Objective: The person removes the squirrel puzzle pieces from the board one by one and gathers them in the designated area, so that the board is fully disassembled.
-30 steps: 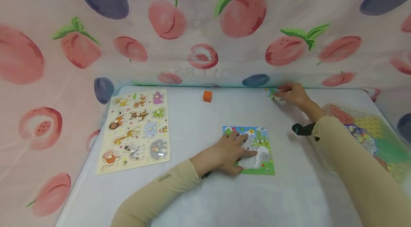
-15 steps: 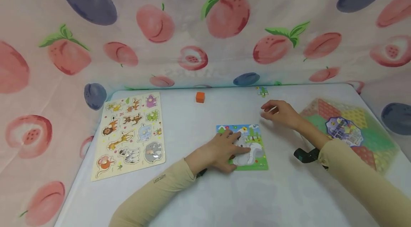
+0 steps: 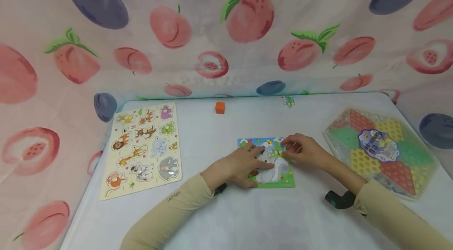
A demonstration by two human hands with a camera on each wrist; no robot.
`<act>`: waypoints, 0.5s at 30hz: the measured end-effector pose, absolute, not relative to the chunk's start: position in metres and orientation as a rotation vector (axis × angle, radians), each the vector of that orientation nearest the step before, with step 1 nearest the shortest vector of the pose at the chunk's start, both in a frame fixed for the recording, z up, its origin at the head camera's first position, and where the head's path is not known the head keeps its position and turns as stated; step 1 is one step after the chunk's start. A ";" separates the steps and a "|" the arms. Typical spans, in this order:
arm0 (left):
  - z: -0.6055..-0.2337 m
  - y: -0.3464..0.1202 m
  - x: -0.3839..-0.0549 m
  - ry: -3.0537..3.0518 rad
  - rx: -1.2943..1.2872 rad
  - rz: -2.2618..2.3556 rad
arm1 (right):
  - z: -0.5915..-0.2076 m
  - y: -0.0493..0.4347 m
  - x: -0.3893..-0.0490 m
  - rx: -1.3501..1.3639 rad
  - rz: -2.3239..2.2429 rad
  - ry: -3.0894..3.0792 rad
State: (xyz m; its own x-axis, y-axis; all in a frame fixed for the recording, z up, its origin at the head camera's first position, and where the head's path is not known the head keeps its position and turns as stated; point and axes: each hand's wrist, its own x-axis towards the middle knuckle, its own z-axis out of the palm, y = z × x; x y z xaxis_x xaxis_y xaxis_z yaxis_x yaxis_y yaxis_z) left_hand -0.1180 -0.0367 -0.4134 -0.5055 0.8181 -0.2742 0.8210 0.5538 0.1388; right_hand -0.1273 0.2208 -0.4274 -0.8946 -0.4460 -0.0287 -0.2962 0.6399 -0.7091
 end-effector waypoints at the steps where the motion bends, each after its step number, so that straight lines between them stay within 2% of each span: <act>1: -0.414 -0.036 -0.118 2.483 1.354 0.000 | -0.428 0.221 -0.124 -0.609 -1.092 2.662; 15: -0.416 -0.039 -0.118 2.457 1.297 0.107 | -0.435 0.214 -0.108 -0.692 -0.877 2.746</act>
State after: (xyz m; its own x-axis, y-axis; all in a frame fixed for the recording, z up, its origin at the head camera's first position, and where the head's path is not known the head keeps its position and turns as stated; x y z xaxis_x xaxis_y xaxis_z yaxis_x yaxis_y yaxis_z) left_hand -0.1185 -0.0393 -0.4158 -0.5139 0.8116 -0.2777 0.7845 0.5757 0.2306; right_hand -0.1082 0.2143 -0.4353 -0.8763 -0.4810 -0.0259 -0.3770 0.7183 -0.5847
